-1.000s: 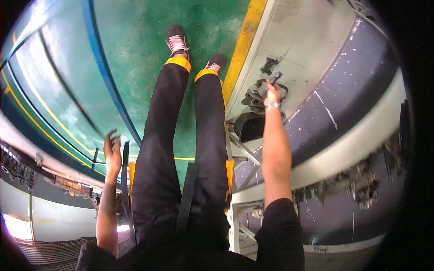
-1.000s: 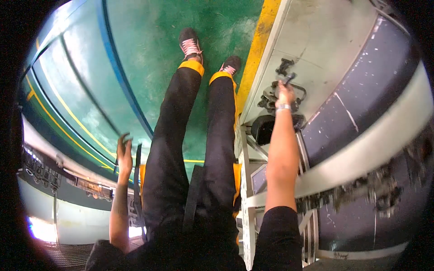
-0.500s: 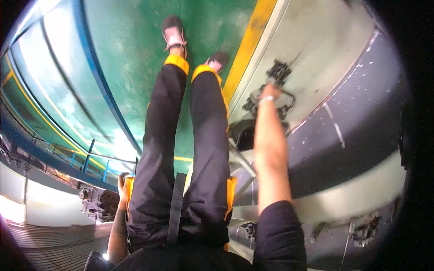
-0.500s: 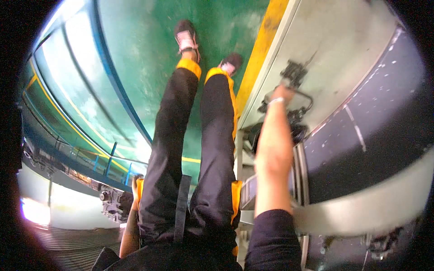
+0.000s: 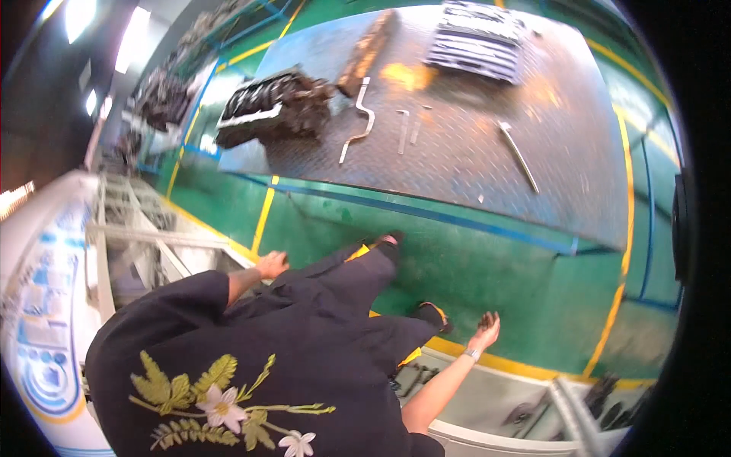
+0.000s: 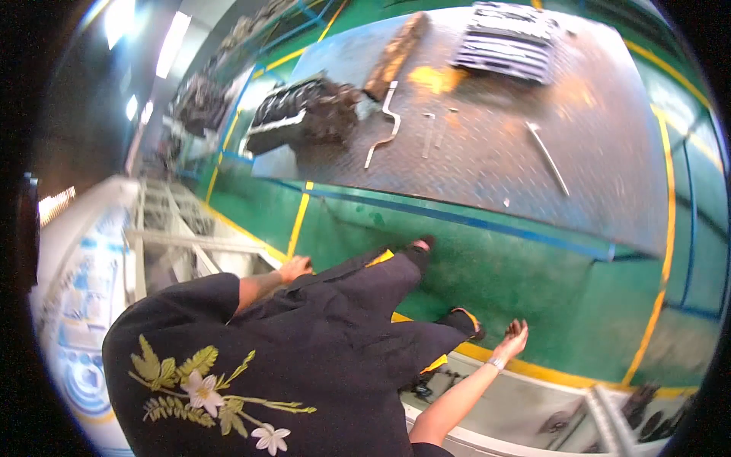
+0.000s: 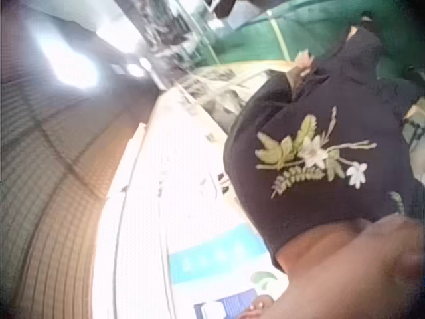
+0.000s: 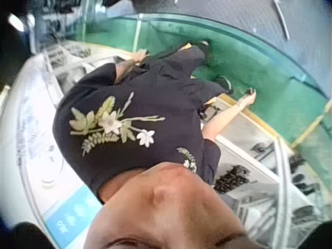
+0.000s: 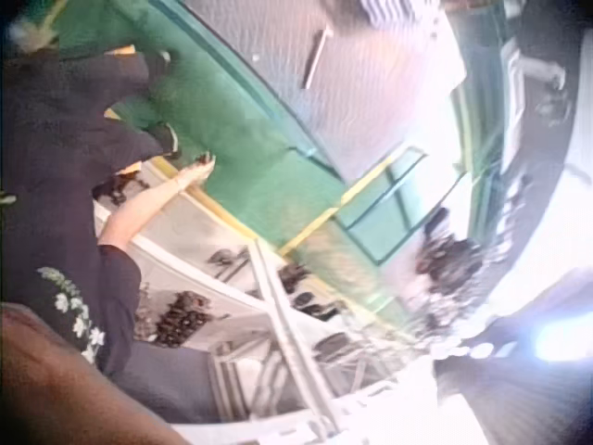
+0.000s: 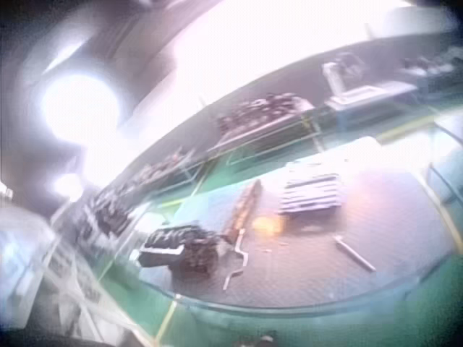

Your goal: Manually disassembling parts of an engine block using various hand tools.

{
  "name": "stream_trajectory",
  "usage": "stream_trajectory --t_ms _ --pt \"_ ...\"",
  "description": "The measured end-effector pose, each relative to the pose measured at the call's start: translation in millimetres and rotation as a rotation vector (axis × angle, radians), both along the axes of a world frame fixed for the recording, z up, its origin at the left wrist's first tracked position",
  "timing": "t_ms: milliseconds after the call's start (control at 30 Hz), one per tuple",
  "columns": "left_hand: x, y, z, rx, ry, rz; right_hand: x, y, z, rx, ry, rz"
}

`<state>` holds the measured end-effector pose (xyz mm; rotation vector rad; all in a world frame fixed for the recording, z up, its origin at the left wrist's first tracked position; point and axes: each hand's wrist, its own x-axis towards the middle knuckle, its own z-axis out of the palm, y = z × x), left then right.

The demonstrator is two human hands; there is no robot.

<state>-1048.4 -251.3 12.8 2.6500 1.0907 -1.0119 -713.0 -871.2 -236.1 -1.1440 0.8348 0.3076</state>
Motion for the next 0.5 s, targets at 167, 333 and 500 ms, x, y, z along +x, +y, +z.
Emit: stream_trajectory --t_ms 167,333,500 --pt "116 38 17 0.039 -0.966 -0.189 -18 74 76 -0.568 0.038 0.119" --pt "209 185 73 0.043 -1.282 -0.293 -73 295 91 -0.754 -0.009 0.363" --pt "220 351 138 0.356 -1.473 0.002 -60 528 101 -0.811 -0.282 0.946"
